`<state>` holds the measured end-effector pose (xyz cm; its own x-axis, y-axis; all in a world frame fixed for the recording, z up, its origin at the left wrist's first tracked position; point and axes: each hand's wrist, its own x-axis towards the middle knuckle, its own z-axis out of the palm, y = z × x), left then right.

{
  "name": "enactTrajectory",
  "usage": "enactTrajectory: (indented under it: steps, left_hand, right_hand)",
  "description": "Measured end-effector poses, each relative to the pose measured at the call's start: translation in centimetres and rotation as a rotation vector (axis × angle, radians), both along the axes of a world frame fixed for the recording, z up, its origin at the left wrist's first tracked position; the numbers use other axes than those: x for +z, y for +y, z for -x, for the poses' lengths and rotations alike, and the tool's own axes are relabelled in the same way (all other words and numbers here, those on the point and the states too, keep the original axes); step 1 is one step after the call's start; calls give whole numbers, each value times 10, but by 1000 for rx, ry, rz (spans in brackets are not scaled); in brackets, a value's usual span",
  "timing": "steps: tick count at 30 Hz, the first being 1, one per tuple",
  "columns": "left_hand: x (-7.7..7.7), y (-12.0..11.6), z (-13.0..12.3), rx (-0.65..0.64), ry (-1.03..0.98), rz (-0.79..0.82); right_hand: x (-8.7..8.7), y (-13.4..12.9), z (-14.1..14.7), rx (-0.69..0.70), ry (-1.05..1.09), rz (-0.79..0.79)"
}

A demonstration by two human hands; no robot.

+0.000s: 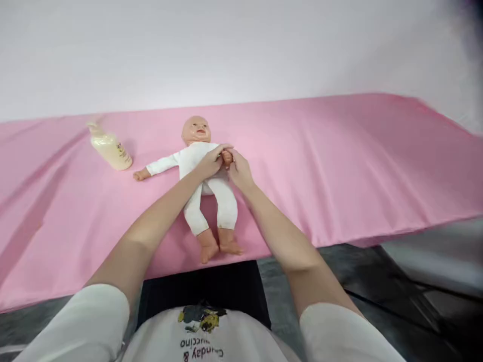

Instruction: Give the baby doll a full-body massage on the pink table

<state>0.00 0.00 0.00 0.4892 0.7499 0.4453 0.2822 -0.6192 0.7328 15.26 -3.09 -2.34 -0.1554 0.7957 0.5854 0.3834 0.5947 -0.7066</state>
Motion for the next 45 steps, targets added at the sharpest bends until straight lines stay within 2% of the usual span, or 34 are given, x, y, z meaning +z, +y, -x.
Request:
enactTrajectory:
  steps: [8, 16, 25, 45]
  left_hand:
    - [0, 1, 2, -16, -45, 51]
    - [6, -4, 4, -56, -17, 61]
    - [8, -7, 4, -113, -55, 98]
    - [11, -12, 2, -94, -38, 114]
  right_hand:
    - [-6, 2, 0, 7, 91, 62]
    - [-1, -2, 3, -56, -17, 41]
    - [-2, -2, 3, -81, 89, 39]
    - [0, -4, 4, -80, 78, 72]
